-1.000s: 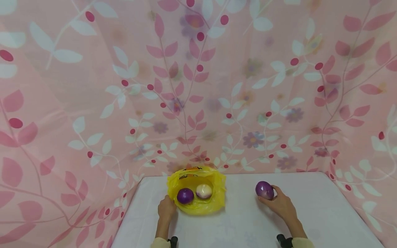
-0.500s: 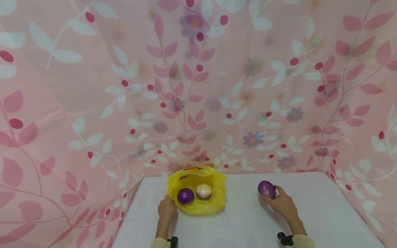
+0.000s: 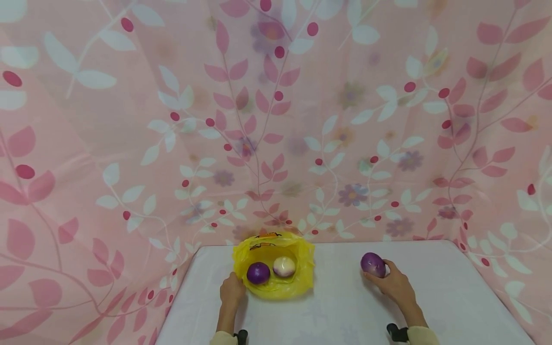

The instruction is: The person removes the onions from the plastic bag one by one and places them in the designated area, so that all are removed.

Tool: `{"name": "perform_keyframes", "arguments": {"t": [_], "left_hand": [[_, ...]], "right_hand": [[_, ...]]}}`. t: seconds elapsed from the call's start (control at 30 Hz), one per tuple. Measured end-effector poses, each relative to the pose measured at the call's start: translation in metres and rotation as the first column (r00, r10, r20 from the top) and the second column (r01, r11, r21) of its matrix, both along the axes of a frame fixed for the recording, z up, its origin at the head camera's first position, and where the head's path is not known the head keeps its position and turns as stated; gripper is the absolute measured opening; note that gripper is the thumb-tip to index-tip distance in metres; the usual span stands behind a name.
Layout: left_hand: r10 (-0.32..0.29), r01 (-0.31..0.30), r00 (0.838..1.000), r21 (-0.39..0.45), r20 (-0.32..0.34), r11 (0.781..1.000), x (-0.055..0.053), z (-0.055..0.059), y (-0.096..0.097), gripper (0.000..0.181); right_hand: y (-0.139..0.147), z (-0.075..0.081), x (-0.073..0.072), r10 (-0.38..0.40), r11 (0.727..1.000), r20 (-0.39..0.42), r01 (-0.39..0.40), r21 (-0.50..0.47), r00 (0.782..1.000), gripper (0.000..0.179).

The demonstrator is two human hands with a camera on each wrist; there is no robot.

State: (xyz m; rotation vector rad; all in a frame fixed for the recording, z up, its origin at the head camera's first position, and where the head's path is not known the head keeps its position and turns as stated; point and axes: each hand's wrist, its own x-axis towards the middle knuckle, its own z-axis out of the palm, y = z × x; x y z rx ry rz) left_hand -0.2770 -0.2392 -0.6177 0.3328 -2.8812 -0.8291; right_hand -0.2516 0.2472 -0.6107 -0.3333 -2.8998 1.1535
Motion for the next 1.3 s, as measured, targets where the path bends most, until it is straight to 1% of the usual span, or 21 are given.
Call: {"name": "perform_keyframes", "arguments": {"t": [0.13, 0.47, 0.57, 0.73, 0.93, 1.13, 1.3], "left_hand": [[-0.002, 0.002, 1.000, -0.005, -0.010, 1.000, 0.000, 0.001, 0.000, 0.013], [-0.002, 0.002, 1.000, 0.008, 0.012, 1.000, -0.002, 0.001, 0.000, 0.013], [-0.003, 0.003, 1.000, 0.001, 0.002, 1.000, -0.001, 0.001, 0.001, 0.012], [-0.013, 0.013, 1.000, -0.016, -0.026, 1.000, 0.001, 0.003, 0.001, 0.011], [-0.025, 0.024, 0.999, -0.022, -0.028, 0.999, 0.004, 0.002, 0.001, 0.011], [-0.026, 0.025, 0.999, -0.013, -0.024, 1.000, 0.002, -0.001, 0.000, 0.011], [-0.023, 0.022, 0.999, -0.021, -0.033, 1.000, 0.002, 0.000, 0.000, 0.012]], "right_hand": [[0.001, -0.004, -0.002, 0.002, 1.000, -0.003, -0.002, 0.008, 1.000, 0.099], [0.001, -0.013, -0.003, 0.005, 0.999, -0.021, -0.004, 0.032, 1.000, 0.099], [0.001, -0.017, -0.003, 0.005, 1.000, -0.012, -0.005, 0.027, 1.000, 0.101], [0.002, -0.022, -0.004, 0.010, 0.999, -0.002, -0.010, 0.047, 1.000, 0.107], [0.002, -0.021, -0.001, 0.016, 0.998, 0.007, -0.016, 0.054, 1.000, 0.109], [0.004, -0.016, 0.002, 0.019, 0.998, 0.014, -0.020, 0.052, 1.000, 0.108], [0.006, -0.015, 0.001, 0.016, 0.998, 0.003, -0.016, 0.055, 1.000, 0.107]]}}
